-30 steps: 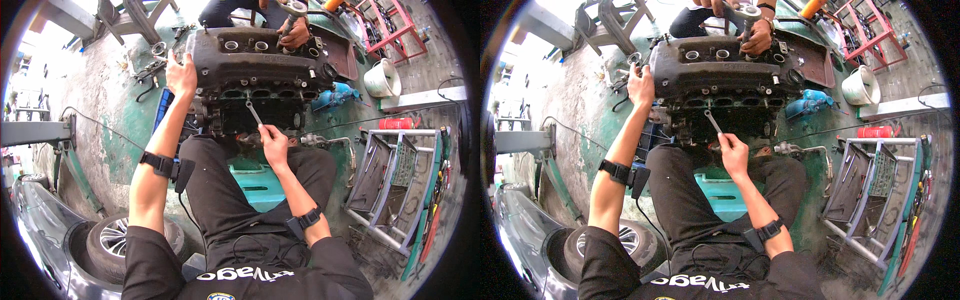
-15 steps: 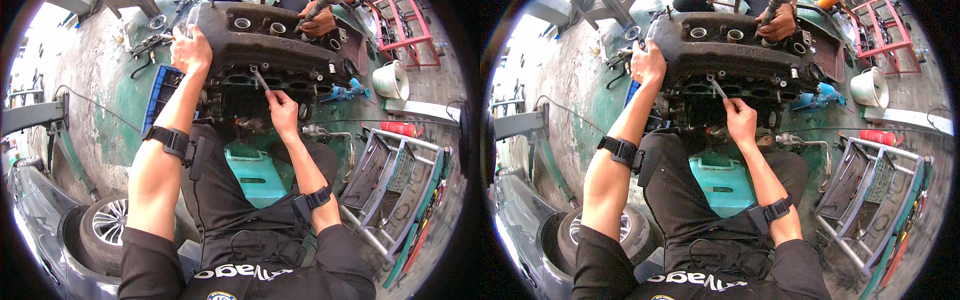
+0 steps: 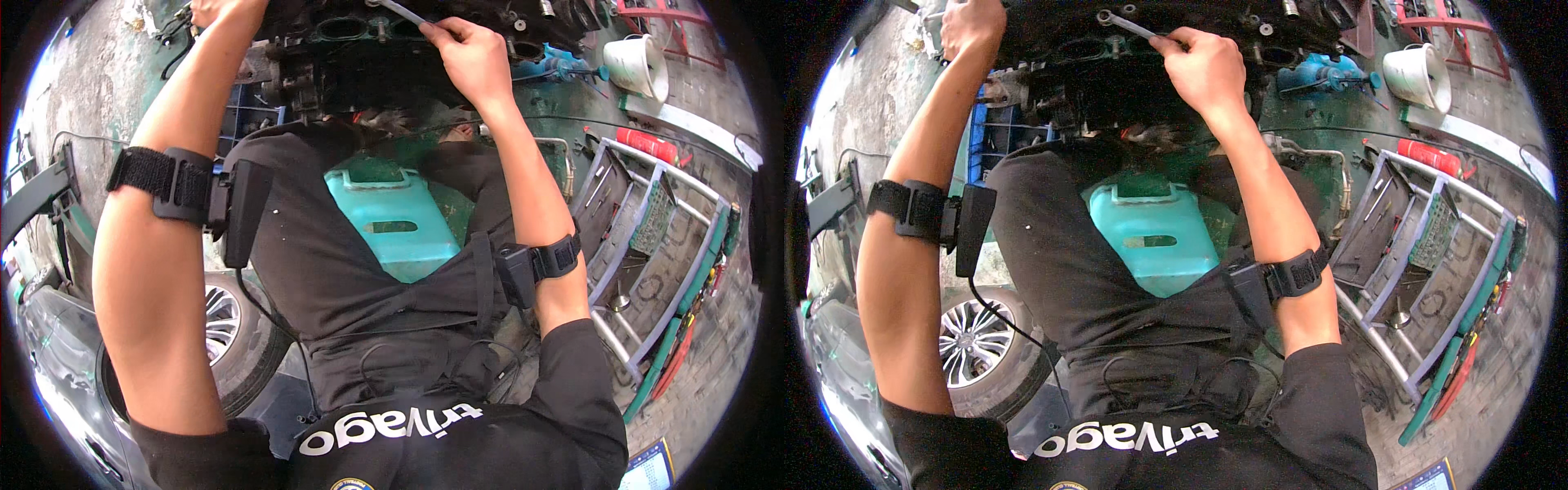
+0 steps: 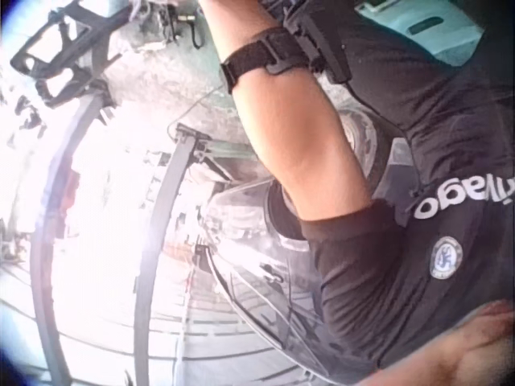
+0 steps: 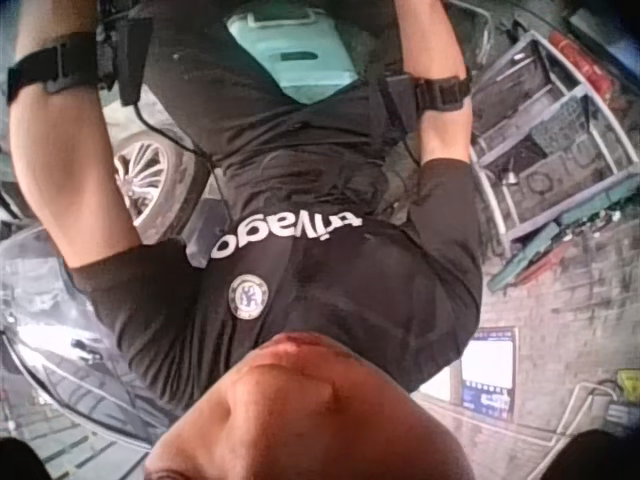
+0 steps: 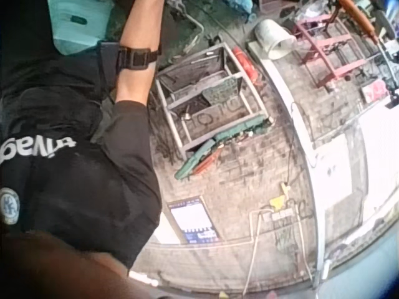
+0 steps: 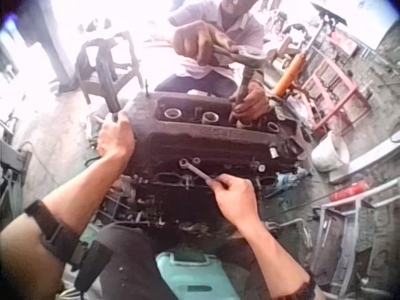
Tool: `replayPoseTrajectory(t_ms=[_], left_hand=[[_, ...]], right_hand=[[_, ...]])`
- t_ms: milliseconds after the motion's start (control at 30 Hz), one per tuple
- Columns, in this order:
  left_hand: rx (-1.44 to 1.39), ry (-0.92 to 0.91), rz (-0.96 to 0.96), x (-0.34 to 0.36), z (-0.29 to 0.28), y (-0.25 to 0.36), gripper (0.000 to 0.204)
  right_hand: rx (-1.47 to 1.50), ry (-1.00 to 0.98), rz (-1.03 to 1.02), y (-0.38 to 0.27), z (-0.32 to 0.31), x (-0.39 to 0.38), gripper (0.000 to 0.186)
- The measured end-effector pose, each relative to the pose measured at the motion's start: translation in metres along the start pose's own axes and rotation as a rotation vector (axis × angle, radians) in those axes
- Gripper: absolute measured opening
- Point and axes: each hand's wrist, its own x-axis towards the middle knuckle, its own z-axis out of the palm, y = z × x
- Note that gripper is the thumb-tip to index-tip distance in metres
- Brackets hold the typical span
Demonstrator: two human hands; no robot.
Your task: The person uses a wrench to tighten bolts on a car engine block while another person assists with a hammer. The person works on multiple bolt locations, occasionally shifting position and retrieving tools from a nearby tray.
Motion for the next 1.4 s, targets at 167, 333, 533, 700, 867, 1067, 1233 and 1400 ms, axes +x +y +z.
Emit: replayPoseTrajectory(t_ms=[167, 333, 533, 700, 867, 1067, 1233, 1400], left_hand=[[0.039, -0.045, 0.009, 0.001, -0.002, -0.001, 0.069], [0.027, -0.133, -0.075, 0.002, -0.005, 0.004, 0.065], [0.003, -0.041, -0.026, -0.004, -0.004, 0.004, 0.064], [0.010, -0.051, -0.044, -0.004, -0.005, 0.005, 0.063], [-0.001, -0.044, -0.033, -0.006, -0.006, 0.006, 0.063], [-0.011, -0.040, -0.108, -0.005, -0.006, 0.008, 0.059], [-0.028, -0.044, -0.092, -0.005, -0.006, 0.008, 0.059], [-0.014, -0.056, -0.105, -0.005, -0.008, 0.009, 0.058]], right_hand=[[-0.114, 0.000, -0.137, -0.001, -0.014, 0.012, 0.027], [0.182, -0.152, 0.116, -0.001, -0.002, 0.002, 0.031], [0.519, -0.070, 0.275, -0.010, 0.035, -0.032, 0.025], [0.568, 0.000, 0.293, -0.022, 0.051, -0.046, 0.027], [0.493, 0.058, 0.328, -0.025, 0.056, -0.053, 0.030], [0.471, 0.063, 0.308, -0.022, 0.057, -0.047, 0.029], [0.139, 0.064, 0.194, -0.020, 0.023, -0.023, 0.028], [-0.464, 0.029, -0.282, -0.045, -0.037, 0.016, 0.024]])
